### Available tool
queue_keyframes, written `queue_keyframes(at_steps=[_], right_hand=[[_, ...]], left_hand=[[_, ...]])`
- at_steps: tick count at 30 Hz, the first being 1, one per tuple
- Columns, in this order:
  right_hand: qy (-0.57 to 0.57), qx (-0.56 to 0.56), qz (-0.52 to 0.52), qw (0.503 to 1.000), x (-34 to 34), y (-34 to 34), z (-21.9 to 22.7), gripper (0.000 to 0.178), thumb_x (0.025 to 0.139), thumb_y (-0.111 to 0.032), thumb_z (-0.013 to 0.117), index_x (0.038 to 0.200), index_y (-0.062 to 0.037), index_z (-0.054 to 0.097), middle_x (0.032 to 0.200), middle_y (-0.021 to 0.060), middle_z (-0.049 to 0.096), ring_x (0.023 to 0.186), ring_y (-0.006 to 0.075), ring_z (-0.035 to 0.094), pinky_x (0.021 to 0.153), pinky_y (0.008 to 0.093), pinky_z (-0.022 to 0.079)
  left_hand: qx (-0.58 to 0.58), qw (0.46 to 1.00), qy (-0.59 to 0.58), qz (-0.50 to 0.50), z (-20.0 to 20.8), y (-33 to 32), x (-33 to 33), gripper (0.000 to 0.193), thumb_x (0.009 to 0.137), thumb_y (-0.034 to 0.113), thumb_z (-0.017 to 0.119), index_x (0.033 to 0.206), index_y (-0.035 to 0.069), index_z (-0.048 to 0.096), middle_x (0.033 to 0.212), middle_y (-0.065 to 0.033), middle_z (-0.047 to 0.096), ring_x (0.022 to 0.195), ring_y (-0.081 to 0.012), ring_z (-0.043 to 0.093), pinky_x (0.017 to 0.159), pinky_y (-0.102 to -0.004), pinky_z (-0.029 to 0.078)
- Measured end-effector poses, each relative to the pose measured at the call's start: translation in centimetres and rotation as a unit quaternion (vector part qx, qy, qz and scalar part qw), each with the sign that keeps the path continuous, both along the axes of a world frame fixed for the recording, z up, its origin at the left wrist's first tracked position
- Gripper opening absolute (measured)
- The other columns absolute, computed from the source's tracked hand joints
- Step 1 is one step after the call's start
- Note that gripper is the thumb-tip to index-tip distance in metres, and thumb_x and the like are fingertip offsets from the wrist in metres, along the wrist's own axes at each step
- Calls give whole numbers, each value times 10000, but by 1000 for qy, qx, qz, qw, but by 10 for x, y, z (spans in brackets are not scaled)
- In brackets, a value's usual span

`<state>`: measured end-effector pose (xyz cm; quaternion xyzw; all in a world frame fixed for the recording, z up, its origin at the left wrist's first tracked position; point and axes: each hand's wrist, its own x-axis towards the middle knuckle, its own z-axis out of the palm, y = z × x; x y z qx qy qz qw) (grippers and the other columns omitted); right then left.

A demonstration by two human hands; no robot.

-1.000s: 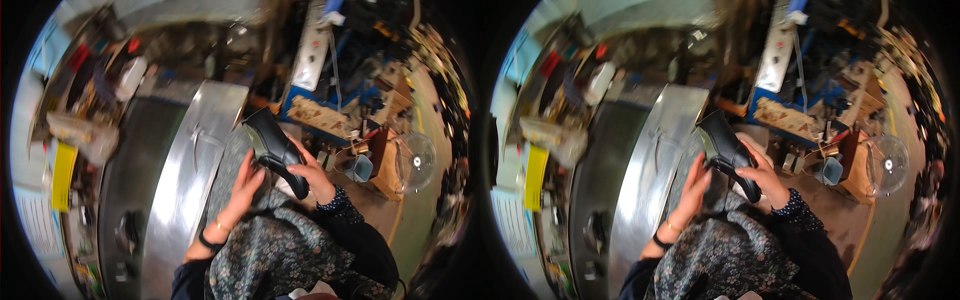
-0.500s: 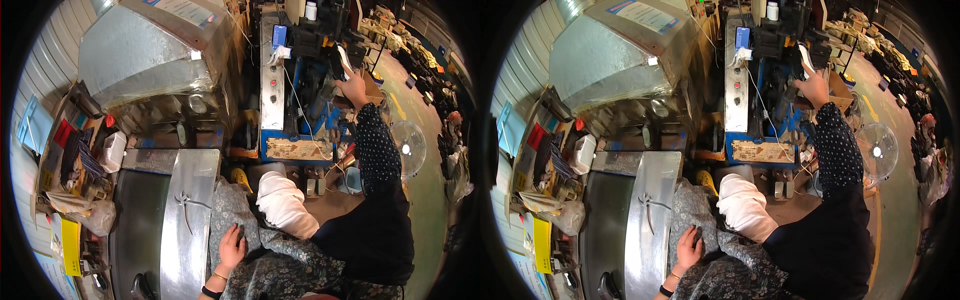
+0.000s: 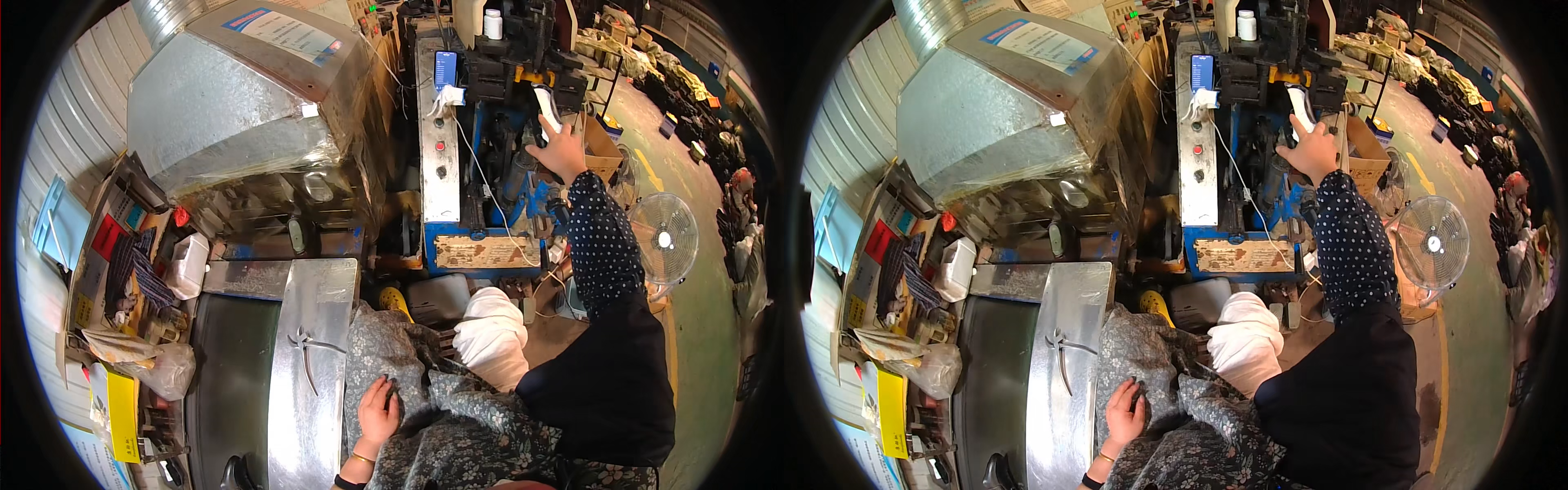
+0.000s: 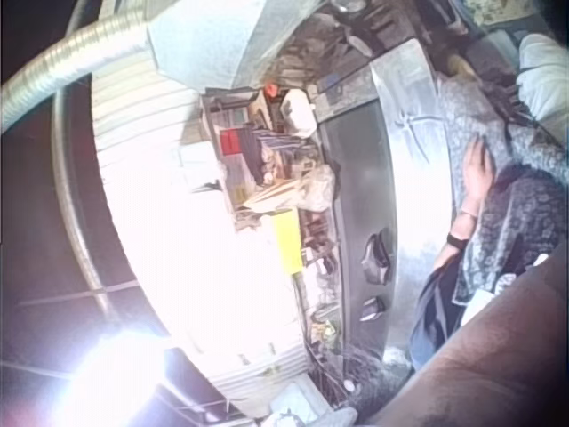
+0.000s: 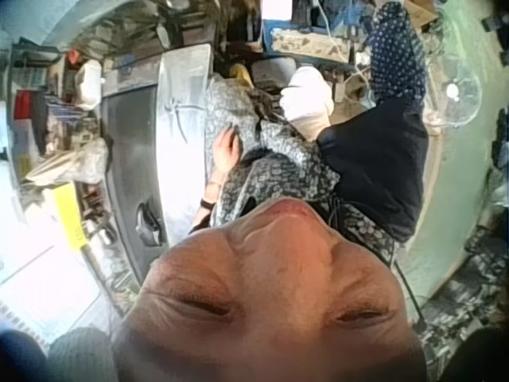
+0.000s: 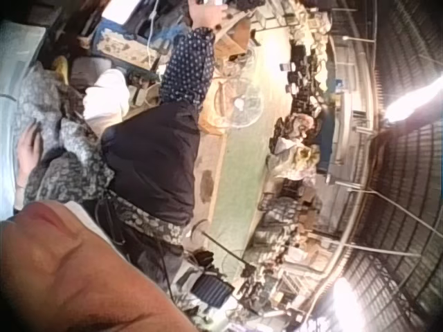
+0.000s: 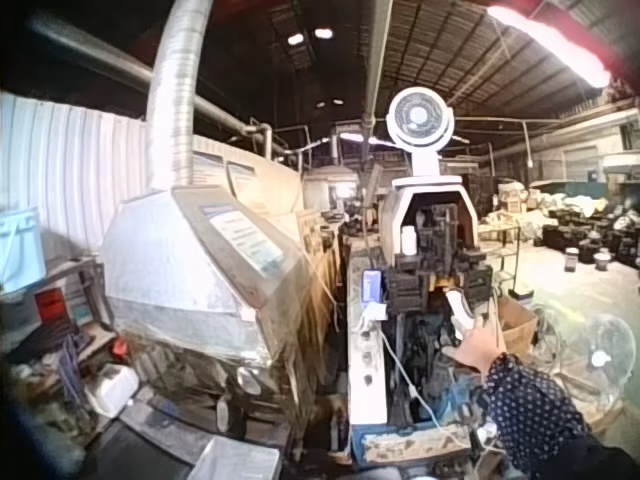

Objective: Manual assembly of shoe uppers to soles using pressure and mechanical assistance in a factory setting.

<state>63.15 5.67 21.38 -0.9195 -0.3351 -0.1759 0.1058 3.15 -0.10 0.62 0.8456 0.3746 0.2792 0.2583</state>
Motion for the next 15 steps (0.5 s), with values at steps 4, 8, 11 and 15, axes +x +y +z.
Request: queue_keyframes(at_steps=[4, 8, 11, 15], right_hand=[[-21, 40, 52, 998, 19, -12, -10, 714, 834, -519, 661, 1491, -340, 444, 1453, 298, 386, 1178, 522, 490, 976, 516, 476], [-58, 77, 60, 993, 10, -2, -15, 668, 833, -489, 658, 1462, -353, 480, 1371, 255, 473, 1103, 501, 534, 957, 511, 485], [-15, 115, 112, 987, 15, 12, -17, 587, 826, -507, 658, 1380, -330, 580, 1194, 263, 586, 1028, 427, 625, 923, 466, 510], [-77, -22, 148, 986, 148, 12, -52, 610, 894, -582, 580, 1383, -216, 573, 1223, 249, 643, 1112, 450, 616, 927, 495, 498]], left_hand=[[0, 1000, -22, -1, -1, 2, 7, 268, 846, 82, 665, 1100, 1, 683, 1226, -195, 657, 1076, -391, 645, 934, -427, 520], [-34, 998, -48, 16, 2, -1, 1, 268, 849, 74, 666, 1108, 8, 684, 1232, -192, 657, 1082, -385, 649, 939, -420, 523], [-66, 996, -49, 29, -3, -7, -15, 264, 878, 87, 655, 1131, 18, 680, 1233, -196, 656, 1139, -371, 633, 970, -404, 512], [-119, 989, -85, 33, 12, -3, -29, 275, 949, 108, 598, 1203, 10, 639, 1244, -201, 644, 1180, -367, 607, 1005, -402, 491]])
